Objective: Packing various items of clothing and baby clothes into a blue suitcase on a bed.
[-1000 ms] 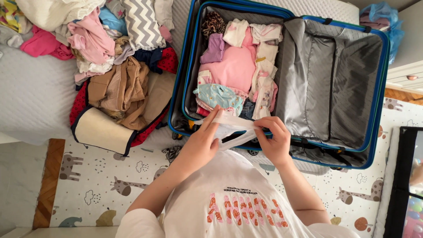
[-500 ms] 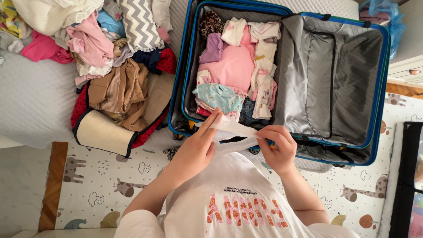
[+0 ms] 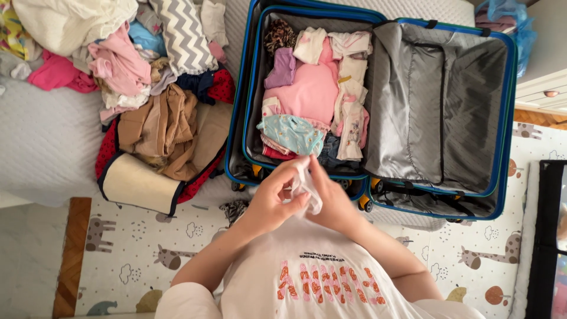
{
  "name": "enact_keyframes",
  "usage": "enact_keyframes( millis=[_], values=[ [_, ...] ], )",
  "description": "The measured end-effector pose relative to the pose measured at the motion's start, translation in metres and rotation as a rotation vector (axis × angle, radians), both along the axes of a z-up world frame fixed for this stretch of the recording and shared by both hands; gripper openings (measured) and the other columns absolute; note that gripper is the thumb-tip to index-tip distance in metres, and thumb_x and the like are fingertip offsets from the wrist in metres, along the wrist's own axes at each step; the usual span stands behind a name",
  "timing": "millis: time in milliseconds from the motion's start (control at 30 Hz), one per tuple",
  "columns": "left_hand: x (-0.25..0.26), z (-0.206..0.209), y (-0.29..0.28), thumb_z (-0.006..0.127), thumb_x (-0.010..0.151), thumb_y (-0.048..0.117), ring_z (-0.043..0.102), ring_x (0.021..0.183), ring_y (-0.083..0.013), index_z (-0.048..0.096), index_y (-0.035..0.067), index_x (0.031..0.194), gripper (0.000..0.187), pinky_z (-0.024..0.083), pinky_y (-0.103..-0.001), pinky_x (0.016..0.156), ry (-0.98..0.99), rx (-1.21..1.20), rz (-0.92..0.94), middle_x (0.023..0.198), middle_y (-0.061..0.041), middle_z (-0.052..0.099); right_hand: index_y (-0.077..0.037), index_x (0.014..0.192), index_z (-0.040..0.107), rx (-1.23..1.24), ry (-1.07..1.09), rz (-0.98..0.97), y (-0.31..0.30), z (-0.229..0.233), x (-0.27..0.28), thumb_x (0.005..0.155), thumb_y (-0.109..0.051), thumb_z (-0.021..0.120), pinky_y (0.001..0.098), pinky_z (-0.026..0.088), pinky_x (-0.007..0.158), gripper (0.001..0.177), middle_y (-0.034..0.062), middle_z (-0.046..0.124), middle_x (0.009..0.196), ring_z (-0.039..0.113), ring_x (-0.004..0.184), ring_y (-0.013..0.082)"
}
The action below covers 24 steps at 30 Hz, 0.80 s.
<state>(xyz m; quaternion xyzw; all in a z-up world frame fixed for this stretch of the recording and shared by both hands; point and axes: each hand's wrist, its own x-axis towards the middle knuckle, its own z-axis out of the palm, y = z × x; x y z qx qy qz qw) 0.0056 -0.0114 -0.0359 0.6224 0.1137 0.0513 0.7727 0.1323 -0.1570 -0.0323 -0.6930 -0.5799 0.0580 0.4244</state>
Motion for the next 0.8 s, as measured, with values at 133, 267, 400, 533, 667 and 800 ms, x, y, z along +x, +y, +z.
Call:
enact_keyframes(
  millis=[133,267,400,533,667,800],
  values=[
    [0.006,-0.062,0.019,0.073,0.093,0.005,0.063,0.121,-0.013,0.041,0.007,0.154,0.069,0.056,-0.028,0.099,-0.106,-0.219,-0.006,0.147,-0.006,0.048,-0.001,0.161,0.021,-0.301,0.264,-0.135,-0.01,-0.074,0.004,0.082,-0.012,0.082,0.0334,0.057,0.086,0.101,0.0214,0.062,0.146,0.072,0.102,0.0334],
    [0.01,-0.117,0.059,0.087,0.081,0.007,0.058,0.131,-0.0224,0.054,-0.001,0.151,0.077,0.05,-0.039,0.108,-0.124,-0.107,-0.072,0.148,-0.015,0.057,-0.005,0.157,0.037,-0.307,0.45,-0.129,-0.005,-0.054,0.008,0.077,-0.01,0.082,0.0363,0.057,0.089,0.092,0.0179,0.07,0.119,0.073,0.103,0.0297],
    [0.022,-0.147,0.039,0.096,0.065,0.011,0.042,0.143,-0.0257,0.053,0.001,0.144,0.091,0.035,-0.045,0.116,-0.198,0.378,-0.293,0.151,-0.012,0.051,-0.006,0.127,0.069,-0.277,0.439,0.128,-0.007,-0.052,0.018,0.077,-0.007,0.082,0.0348,0.057,0.086,0.052,0.0124,0.069,0.106,0.069,0.096,0.029],
    [0.022,-0.166,0.018,0.094,0.066,0.013,0.059,0.124,-0.021,0.07,0.004,0.126,0.065,0.051,-0.037,0.103,-0.05,0.293,-0.358,0.131,-0.012,0.061,-0.005,0.109,0.07,-0.022,0.345,0.054,-0.004,-0.056,0.039,0.067,-0.009,0.085,0.0346,0.054,0.088,0.044,0.0141,0.068,0.106,0.066,0.099,0.0304],
    [0.023,-0.151,0.024,0.086,0.082,0.016,0.069,0.104,-0.0157,0.075,0.004,0.12,0.042,0.054,-0.032,0.096,0.177,0.07,-0.562,0.113,-0.007,0.079,-0.005,0.107,0.069,0.004,0.4,-0.278,-0.014,-0.112,0.069,0.079,-0.005,0.075,0.0351,0.054,0.089,0.029,0.0096,0.071,0.105,0.065,0.1,0.0234],
    [0.028,-0.165,0.031,0.082,0.08,0.002,0.072,0.099,-0.0134,0.075,0.001,0.116,0.036,0.057,-0.032,0.093,0.16,-0.447,-0.277,0.11,-0.005,0.078,-0.001,0.112,0.073,-0.032,0.82,-0.615,-0.022,-0.23,0.078,0.092,0.001,0.062,0.0291,0.057,0.08,0.022,0.0057,0.077,0.102,0.07,0.091,0.0128]
  ],
)
